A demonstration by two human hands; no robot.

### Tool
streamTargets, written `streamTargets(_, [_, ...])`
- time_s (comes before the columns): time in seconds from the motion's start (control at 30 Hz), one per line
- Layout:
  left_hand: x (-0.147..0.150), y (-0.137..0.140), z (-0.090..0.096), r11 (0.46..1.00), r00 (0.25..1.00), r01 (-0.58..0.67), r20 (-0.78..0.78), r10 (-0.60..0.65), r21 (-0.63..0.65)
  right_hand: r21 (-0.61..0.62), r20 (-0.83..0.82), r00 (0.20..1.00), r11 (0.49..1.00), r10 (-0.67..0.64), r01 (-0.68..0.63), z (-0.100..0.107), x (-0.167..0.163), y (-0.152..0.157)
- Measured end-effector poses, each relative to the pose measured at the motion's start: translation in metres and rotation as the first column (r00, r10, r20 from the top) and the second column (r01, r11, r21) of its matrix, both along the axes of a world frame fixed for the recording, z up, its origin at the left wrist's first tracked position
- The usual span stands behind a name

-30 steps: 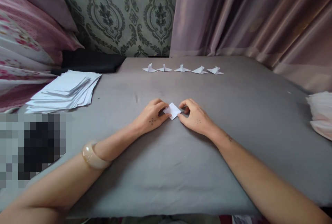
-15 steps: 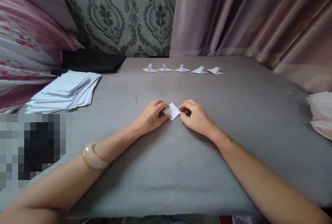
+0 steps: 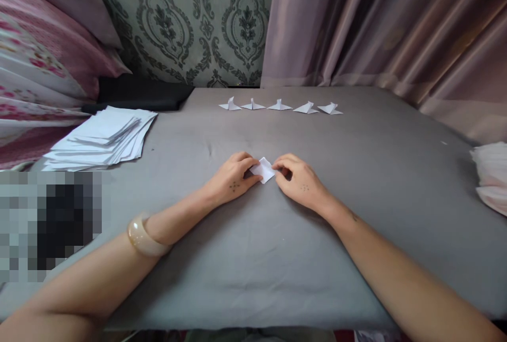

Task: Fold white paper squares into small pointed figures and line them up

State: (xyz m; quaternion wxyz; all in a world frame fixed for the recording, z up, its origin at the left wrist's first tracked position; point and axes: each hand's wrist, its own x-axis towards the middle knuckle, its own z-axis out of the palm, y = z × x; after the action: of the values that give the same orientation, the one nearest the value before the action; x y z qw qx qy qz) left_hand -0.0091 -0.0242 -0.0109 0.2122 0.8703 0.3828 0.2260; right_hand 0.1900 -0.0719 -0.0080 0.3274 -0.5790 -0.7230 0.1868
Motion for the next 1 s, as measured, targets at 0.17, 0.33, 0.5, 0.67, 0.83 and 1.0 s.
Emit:
streamTargets(0.17, [0.001,0.000,0.000,1.000,1.000,-0.002,0.008,0.002,-0.006,-0.104,0.016,0.992,0.986,-0.126,0.127,0.001,-0.006,0.011])
streamTargets(0.33, [0.001,-0.003,0.003,0.999,0.997,-0.004,0.080,0.001,0.036,-0.061,-0.094,0.977,0.981,-0.191,0.185,0.005,-0.007,0.013])
streamTargets(0.5, [0.002,-0.007,0.007,0.990,0.991,0.041,0.119,-0.057,0.132,-0.230,-0.438,0.866,0.962,-0.240,0.151,0.016,-0.009,0.006])
streamTargets(0.67, [0.002,-0.009,0.011,0.987,0.982,0.062,0.166,-0.087,0.149,-0.491,-0.640,0.681,0.871,-0.356,-0.006,0.027,-0.015,-0.001])
streamTargets(0.83, [0.005,-0.013,0.017,0.989,0.959,0.112,0.250,-0.133,0.095,-0.426,-0.771,0.596,0.877,-0.225,-0.220,0.029,-0.015,-0.003])
streamTargets(1.0, [0.005,-0.017,0.024,0.968,0.895,0.085,0.445,0.031,-0.238,-0.299,-0.651,0.759,0.929,-0.032,-0.217,0.030,-0.015,-0.008])
